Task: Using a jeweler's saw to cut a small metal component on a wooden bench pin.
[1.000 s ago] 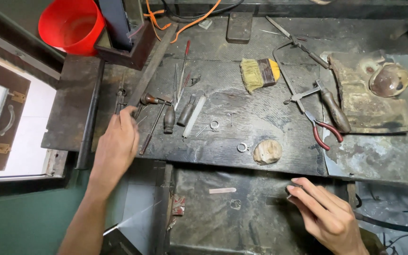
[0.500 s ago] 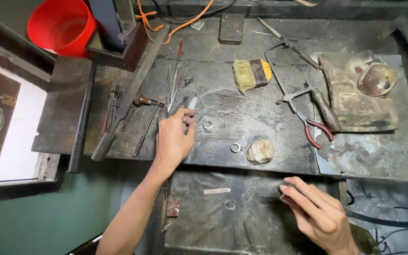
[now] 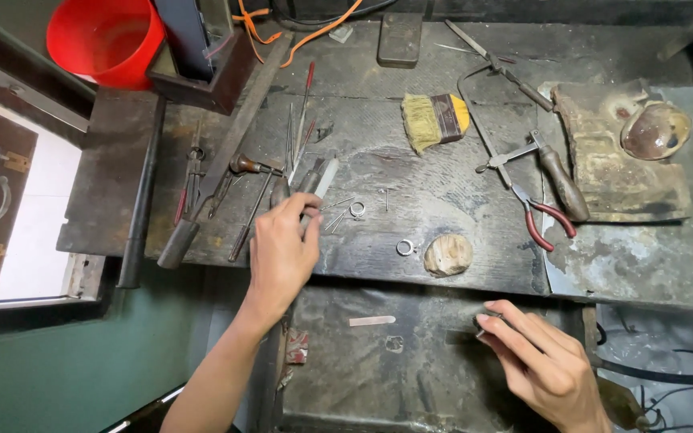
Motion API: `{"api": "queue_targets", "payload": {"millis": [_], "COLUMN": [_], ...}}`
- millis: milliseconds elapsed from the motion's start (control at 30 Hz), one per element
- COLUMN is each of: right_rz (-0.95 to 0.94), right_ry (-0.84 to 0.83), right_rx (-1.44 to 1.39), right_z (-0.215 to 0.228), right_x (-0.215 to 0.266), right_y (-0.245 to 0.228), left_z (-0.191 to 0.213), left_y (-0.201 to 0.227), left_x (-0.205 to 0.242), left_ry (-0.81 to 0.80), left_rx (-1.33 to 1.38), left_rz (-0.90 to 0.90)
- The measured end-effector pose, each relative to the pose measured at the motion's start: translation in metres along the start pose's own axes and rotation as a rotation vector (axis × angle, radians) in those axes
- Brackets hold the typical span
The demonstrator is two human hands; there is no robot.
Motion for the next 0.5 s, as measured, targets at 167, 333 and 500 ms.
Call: {"api": "queue_targets", "payload": {"millis": [167, 333, 500], "right_rz": [-0.007, 0.008, -0.023], "right_ry": [-0.005, 0.005, 0.041], "right_rx": [0.007, -0.018, 0.001], "right_z": [-0.002, 0.0, 0.005], "right_x": [0.0, -0.002, -0.007], "right_y": [0.0, -0.001, 0.003], "left_z": [-0.035, -0.039, -0.023], "left_y": [-0.003, 0.009, 0.01], "left_x": [0.013, 0.018, 0.019], "left_ry": [-0.131, -0.098, -0.01], "left_rx": [-0.097, -0.261, -0.237], "left_rz": [0.014, -0.058, -0.067]}}
Point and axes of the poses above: each hand's wrist, its own x-axis away from the middle knuckle, its own z-axis out of the back of the hand, y = z × x, the point moved 6 cm from there along -x, towards the middle knuckle, and after that the axes turned 5 degrees about -y, right-handed, at the moved point
